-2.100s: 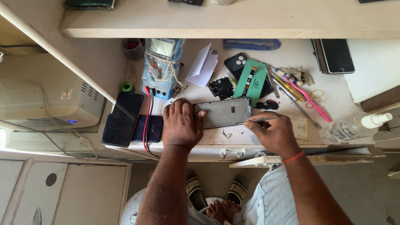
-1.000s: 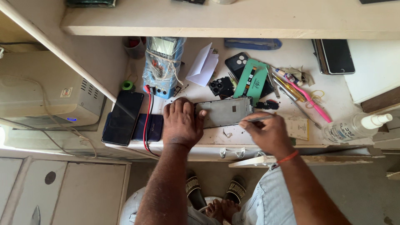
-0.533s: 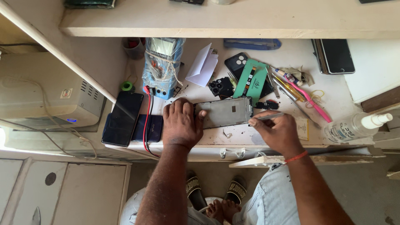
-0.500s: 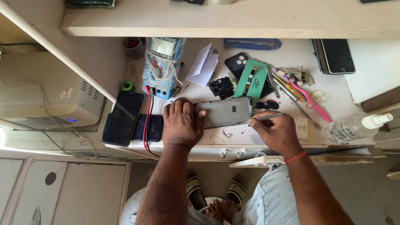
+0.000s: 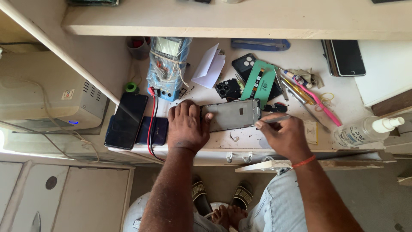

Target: The person pries around the edge of a disassembled smartphone mid-frame on a cluttered repair bench, holding the frame steady with one hand while working a thin metal tool along the seam. Near the end they switch to a pink plastic pry tool and continue working around the phone frame.

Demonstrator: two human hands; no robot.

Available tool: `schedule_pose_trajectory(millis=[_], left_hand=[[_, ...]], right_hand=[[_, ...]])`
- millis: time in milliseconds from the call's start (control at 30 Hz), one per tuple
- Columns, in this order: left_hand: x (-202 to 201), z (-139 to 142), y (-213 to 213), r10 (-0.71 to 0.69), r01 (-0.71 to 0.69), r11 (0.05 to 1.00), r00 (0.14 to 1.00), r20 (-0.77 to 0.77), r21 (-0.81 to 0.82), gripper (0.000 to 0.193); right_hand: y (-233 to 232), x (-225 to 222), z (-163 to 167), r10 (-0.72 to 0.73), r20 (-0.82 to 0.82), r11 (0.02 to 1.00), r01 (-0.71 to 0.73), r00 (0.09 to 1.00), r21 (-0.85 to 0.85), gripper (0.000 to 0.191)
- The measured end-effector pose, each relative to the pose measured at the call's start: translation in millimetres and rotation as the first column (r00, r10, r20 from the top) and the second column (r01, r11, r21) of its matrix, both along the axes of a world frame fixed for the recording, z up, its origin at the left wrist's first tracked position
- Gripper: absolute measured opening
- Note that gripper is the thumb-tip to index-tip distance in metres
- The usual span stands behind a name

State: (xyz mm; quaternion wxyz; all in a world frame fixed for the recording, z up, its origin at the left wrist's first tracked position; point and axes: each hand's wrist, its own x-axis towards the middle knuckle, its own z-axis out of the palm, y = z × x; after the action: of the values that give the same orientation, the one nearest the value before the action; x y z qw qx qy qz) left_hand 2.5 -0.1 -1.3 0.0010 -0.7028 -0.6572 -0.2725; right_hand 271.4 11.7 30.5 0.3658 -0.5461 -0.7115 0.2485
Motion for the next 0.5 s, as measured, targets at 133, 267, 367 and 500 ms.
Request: schedule_pose_trajectory(millis=[133, 267, 367, 500], left_hand=[[0, 1, 1, 0.004, -0.003, 1.000, 0.999, -0.032, 0.019, 0.047], [0, 1, 1, 0.004, -0.004, 1.000, 1.000, -0.021, -0.007, 0.047], [0, 1, 1, 0.008, -0.009, 1.000, 0.999, -0.035, -0.008, 0.048], [0, 2, 1, 0.001, -0.001, 1.000, 1.000, -0.014, -0.010, 0.047]], right_hand=[[-3, -8, -3, 0.026, 0.011, 0.999, -0.026, 1.000, -0.038, 0.017], [-2, 1, 1, -0.038, 0.080, 0.999, 0.038, 0.996, 0.011, 0.019], [1, 5, 2, -0.061, 0.112, 0.998, 0.059, 0.992, 0.022, 0.021], [1, -7, -3, 0.017, 0.055, 0.999, -0.015, 0.998, -0.043, 0.021]])
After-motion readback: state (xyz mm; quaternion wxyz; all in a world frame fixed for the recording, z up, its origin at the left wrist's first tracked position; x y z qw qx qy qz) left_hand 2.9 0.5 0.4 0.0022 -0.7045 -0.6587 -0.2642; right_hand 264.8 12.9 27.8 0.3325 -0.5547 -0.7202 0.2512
